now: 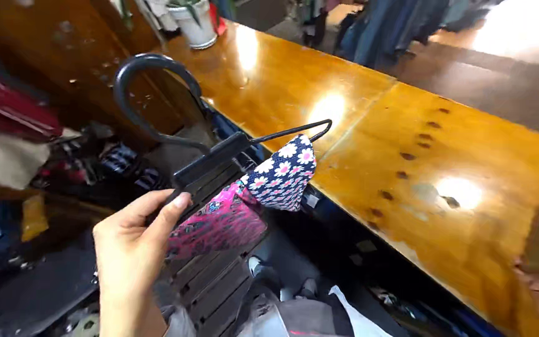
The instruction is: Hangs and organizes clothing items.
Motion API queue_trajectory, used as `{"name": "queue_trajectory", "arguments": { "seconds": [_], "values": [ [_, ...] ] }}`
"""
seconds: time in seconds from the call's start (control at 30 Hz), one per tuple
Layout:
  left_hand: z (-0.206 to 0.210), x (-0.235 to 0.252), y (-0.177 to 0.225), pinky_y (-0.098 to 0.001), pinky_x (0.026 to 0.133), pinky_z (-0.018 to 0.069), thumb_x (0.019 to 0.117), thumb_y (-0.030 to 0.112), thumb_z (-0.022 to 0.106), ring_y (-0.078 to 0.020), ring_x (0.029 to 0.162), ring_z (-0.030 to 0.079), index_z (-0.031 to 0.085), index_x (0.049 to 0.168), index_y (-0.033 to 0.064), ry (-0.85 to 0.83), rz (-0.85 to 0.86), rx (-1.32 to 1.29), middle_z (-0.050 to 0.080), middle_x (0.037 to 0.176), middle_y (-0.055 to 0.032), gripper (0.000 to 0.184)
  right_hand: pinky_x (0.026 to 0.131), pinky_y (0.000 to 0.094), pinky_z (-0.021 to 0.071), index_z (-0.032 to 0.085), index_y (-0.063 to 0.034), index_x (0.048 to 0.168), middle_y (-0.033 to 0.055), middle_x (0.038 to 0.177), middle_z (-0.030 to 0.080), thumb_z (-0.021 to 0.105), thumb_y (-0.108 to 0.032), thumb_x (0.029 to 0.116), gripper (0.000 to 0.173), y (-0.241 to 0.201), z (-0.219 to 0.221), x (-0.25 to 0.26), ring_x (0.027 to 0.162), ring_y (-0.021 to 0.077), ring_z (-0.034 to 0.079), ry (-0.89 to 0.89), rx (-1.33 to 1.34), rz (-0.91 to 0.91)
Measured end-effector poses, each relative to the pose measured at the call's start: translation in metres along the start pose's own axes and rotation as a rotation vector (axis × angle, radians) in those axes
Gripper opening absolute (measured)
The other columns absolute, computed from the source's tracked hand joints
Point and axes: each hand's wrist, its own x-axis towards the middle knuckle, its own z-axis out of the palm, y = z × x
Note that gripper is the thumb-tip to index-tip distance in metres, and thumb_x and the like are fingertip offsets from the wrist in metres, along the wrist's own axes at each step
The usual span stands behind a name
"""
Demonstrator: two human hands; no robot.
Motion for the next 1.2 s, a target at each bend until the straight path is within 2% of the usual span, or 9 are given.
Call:
{"name": "queue_trajectory", "arguments": {
  "seconds": [0.13,0.27,0.4,0.57,0.67,0.8,1.0,1.13,1.2],
  "values": [
    [-0.032,0.009,-0.045,-0.0112,0.059,0.0470,0.0948,0.029,0.067,0.0080,0.065,0.057,0.075,0.097,0.0091,0.082,-0.042,0.057,0.068,0.079,0.0107,0.021,0.074,0.0317,0.0624,0.074,-0.0214,0.114,0.0047,0.108,0.076,0.090,-0.036,0.0672,0.051,0.011,0.176,-0.043,0.089,0.0165,0.074,-0.789,0.360,0.059],
    [-0.061,0.003,-0.097,-0.0181,0.064,0.0543,0.0944,0.035,0.065,0.0032,0.069,0.064,0.076,0.092,0.0096,0.097,-0.159,0.103,0.071,0.079,0.0061,0.027,0.077,0.0328,0.0611,0.066,-0.0221,0.128,0.0009,0.099,0.074,0.087,-0.026,0.0743,0.058,0.017,0.349,-0.111,0.086,0.0140,0.072,-1.368,0.369,0.076],
    [-0.082,-0.006,-0.147,-0.0317,0.073,0.0588,0.0955,0.024,0.066,-0.0095,0.077,0.070,0.078,0.097,0.0029,0.074,-0.339,0.134,0.076,0.087,-0.0066,0.024,0.081,0.0350,0.0610,0.069,-0.0182,0.123,0.0073,0.116,0.072,0.075,-0.030,0.0903,0.035,0.024,0.466,-0.160,0.093,0.0188,0.072,-1.766,0.494,0.286],
    [-0.096,0.004,-0.220,-0.0334,0.066,0.0543,0.0966,0.027,0.063,-0.0079,0.068,0.065,0.078,0.095,0.0084,0.158,-0.627,0.154,0.071,0.077,-0.0007,0.023,0.065,0.0317,0.0629,0.064,-0.0179,0.122,0.0092,0.105,0.075,0.074,-0.037,0.0909,0.038,0.032,0.564,-0.196,0.074,0.0175,0.074,-1.704,0.402,0.531],
    [-0.102,0.025,-0.265,-0.0341,0.068,0.0540,0.0989,0.026,0.060,-0.0083,0.069,0.064,0.076,0.095,0.0090,0.192,-0.758,0.094,0.070,0.077,0.0010,0.024,0.067,0.0335,0.0631,0.062,-0.0181,0.133,0.0070,0.100,0.073,0.068,-0.059,0.0897,0.059,0.037,0.621,-0.205,0.075,0.0175,0.072,-1.643,0.235,0.625],
    [-0.098,0.075,-0.325,-0.0279,0.063,0.0498,0.1032,0.023,0.049,-0.0061,0.065,0.058,0.073,0.101,0.0079,0.233,-0.837,-0.058,0.063,0.075,0.0030,0.028,0.076,0.0375,0.0639,0.072,-0.0118,0.116,0.0112,0.105,0.075,0.067,-0.047,0.0900,0.044,0.046,0.693,-0.199,0.085,0.0222,0.075,-1.606,0.192,0.813],
    [-0.087,0.205,-0.424,-0.0241,0.054,0.0425,0.1060,0.017,0.040,-0.0048,0.057,0.046,0.062,0.112,0.0007,0.216,-0.858,-0.279,0.052,0.075,0.0025,0.027,0.075,0.0380,0.0624,0.038,-0.0193,0.152,0.0135,0.114,0.072,0.074,-0.043,0.0912,0.074,0.064,0.830,-0.158,0.085,0.0242,0.073,-1.713,0.212,0.503],
    [-0.101,0.309,-0.473,-0.0203,0.053,0.0414,0.1065,0.012,0.039,-0.0017,0.056,0.045,0.056,0.112,-0.0021,0.191,-0.776,-0.378,0.050,0.074,0.0042,0.023,0.064,0.0398,0.0631,0.041,-0.0076,0.144,0.0121,0.088,0.071,0.064,-0.035,0.0940,0.061,0.045,0.973,-0.165,0.070,0.0241,0.072,-1.618,-0.036,0.485],
    [-0.108,0.356,-0.500,-0.0167,0.051,0.0403,0.1069,0.010,0.036,0.0005,0.055,0.045,0.054,0.114,-0.0019,0.224,-0.731,-0.465,0.052,0.075,0.0058,0.023,0.066,0.0363,0.0616,0.037,-0.0116,0.148,0.0076,0.094,0.069,0.057,-0.052,0.0972,0.068,0.041,1.041,-0.173,0.075,0.0196,0.070,-1.658,-0.067,0.445]
  ]
}}
